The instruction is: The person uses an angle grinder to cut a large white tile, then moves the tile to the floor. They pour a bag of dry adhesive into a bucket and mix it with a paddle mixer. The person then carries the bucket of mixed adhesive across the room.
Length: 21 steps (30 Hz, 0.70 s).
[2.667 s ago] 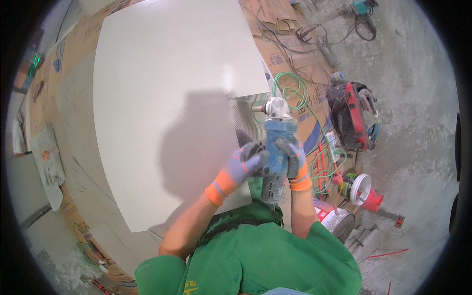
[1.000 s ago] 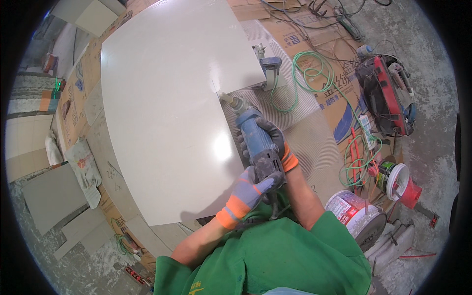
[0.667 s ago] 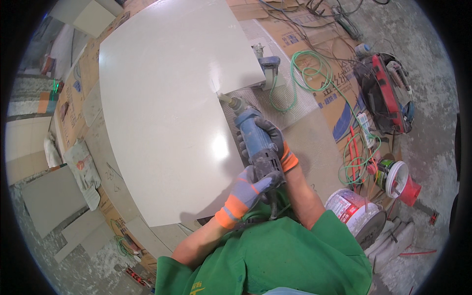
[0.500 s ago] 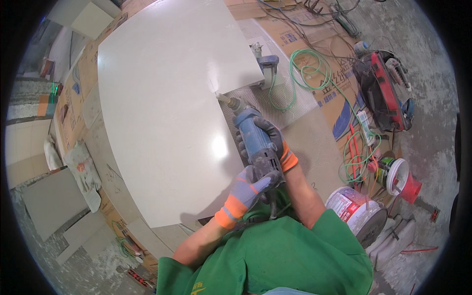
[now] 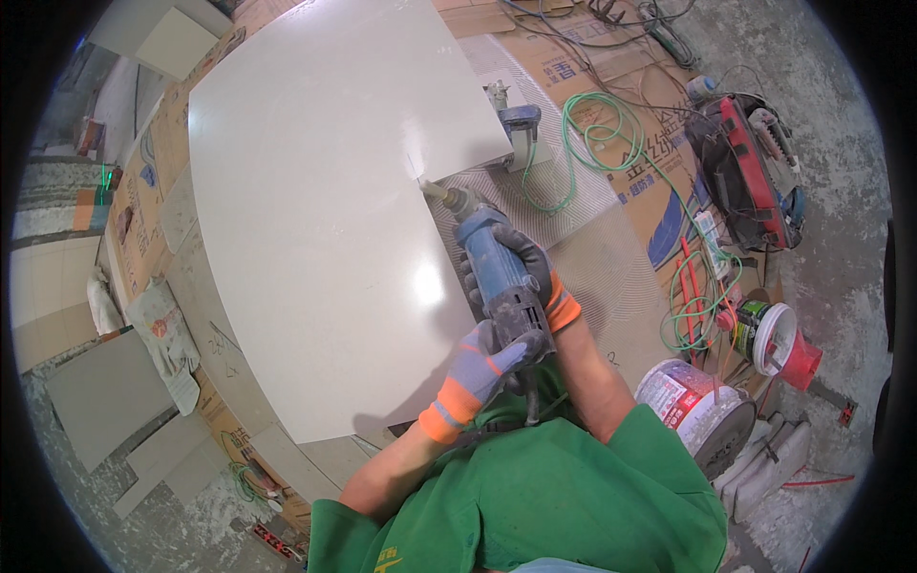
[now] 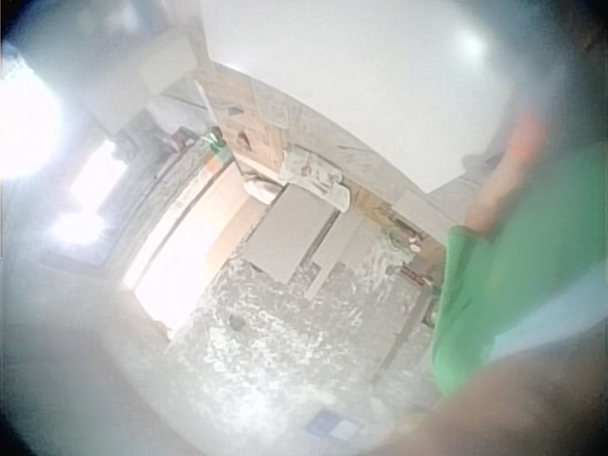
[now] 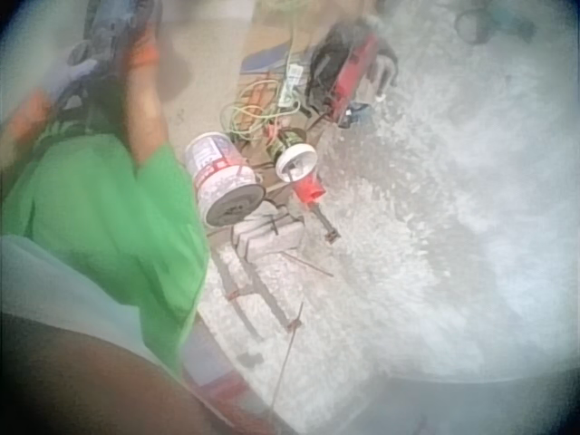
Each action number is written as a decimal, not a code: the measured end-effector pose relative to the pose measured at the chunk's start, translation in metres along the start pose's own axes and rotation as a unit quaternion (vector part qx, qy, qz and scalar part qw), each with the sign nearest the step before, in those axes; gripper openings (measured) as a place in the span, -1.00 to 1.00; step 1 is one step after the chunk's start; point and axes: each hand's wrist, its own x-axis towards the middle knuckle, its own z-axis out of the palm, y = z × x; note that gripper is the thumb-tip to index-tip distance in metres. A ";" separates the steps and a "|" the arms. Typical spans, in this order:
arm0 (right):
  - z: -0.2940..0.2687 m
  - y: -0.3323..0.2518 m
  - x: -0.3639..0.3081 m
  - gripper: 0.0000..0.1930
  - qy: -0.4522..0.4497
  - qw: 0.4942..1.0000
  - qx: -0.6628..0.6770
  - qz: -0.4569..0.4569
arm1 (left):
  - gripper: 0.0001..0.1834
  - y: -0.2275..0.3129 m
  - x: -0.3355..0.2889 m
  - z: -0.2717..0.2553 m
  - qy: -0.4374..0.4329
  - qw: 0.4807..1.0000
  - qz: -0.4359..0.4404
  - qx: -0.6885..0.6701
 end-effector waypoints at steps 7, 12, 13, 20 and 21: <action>-0.003 -0.004 -0.006 -0.49 0.000 1.000 -0.019 0.013 | -0.59 -0.005 0.003 -0.004 -0.021 0.999 -0.013 -0.027; -0.010 -0.007 -0.005 -0.49 -0.023 1.000 -0.020 -0.003 | -0.59 -0.012 0.006 -0.001 -0.024 0.997 0.066 -0.041; -0.011 -0.007 -0.005 -0.49 -0.027 1.000 -0.001 -0.001 | -0.59 -0.012 0.006 -0.001 -0.028 0.996 0.075 -0.043; -0.003 -0.007 -0.005 -0.49 -0.005 1.000 0.009 0.007 | -0.59 -0.004 0.005 -0.004 -0.036 0.999 0.009 -0.037; -0.002 -0.007 -0.006 -0.50 -0.012 1.000 -0.006 0.004 | -0.59 -0.003 0.004 -0.004 -0.040 0.998 0.006 -0.043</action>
